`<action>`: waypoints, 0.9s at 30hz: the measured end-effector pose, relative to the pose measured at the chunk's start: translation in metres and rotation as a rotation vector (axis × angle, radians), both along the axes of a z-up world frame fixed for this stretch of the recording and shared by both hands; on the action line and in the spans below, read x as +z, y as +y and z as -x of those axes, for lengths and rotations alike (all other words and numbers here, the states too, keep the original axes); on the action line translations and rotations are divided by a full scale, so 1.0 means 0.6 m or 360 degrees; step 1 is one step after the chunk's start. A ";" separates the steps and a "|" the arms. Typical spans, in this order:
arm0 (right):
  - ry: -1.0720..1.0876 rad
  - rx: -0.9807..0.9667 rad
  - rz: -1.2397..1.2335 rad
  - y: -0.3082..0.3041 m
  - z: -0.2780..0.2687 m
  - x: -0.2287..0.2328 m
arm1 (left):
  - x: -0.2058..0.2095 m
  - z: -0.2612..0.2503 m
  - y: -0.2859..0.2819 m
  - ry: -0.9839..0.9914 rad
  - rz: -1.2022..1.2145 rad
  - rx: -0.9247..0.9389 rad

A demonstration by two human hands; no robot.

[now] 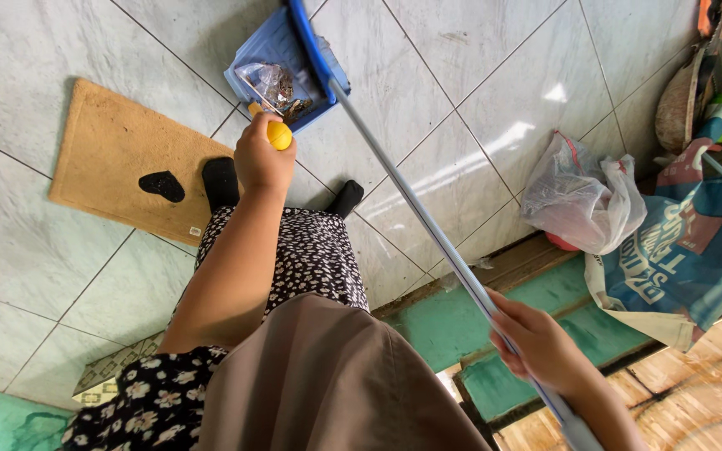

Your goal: The person sweeps the tiled floor using a broom and a dustpan, moving debris from a hallway and a doorway into the dustpan and carrying the dustpan through the house.

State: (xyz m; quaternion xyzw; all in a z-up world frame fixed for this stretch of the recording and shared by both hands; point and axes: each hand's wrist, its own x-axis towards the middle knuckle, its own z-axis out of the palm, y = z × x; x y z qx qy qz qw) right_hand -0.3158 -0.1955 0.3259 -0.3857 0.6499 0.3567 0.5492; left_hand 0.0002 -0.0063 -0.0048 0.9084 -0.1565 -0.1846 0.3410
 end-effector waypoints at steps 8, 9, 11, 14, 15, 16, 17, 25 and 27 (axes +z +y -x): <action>0.0223 0.0461 0.0443 -0.049 -0.011 0.019 | 0.045 -0.021 0.101 -0.0189 0.0223 -0.0168; 0.0169 0.0478 0.0508 -0.063 -0.030 -0.011 | 0.058 -0.020 0.112 -0.0162 0.0272 -0.0124; -0.0019 0.0430 0.0639 -0.087 -0.068 -0.079 | 0.073 -0.025 0.117 -0.0141 0.0314 -0.0075; -0.0218 0.0258 0.0757 -0.117 -0.135 -0.193 | 0.078 -0.029 0.112 -0.0186 0.0242 -0.0067; -0.0215 0.0165 0.0715 -0.123 -0.160 -0.225 | 0.072 -0.034 0.099 -0.0257 0.0162 -0.0059; -0.0212 0.0072 0.0673 -0.124 -0.178 -0.245 | 0.067 -0.041 0.087 -0.0327 0.0082 -0.0050; -0.0210 0.0062 0.0672 -0.113 -0.185 -0.251 | 0.064 -0.042 0.079 -0.0327 0.0082 -0.0060; -0.0009 0.0569 0.0026 0.001 -0.122 -0.121 | 0.034 -0.046 0.034 -0.0070 -0.0239 0.0249; -0.0106 0.0283 -0.0166 -0.008 -0.094 -0.070 | 0.027 -0.047 0.040 -0.0101 -0.0210 0.0232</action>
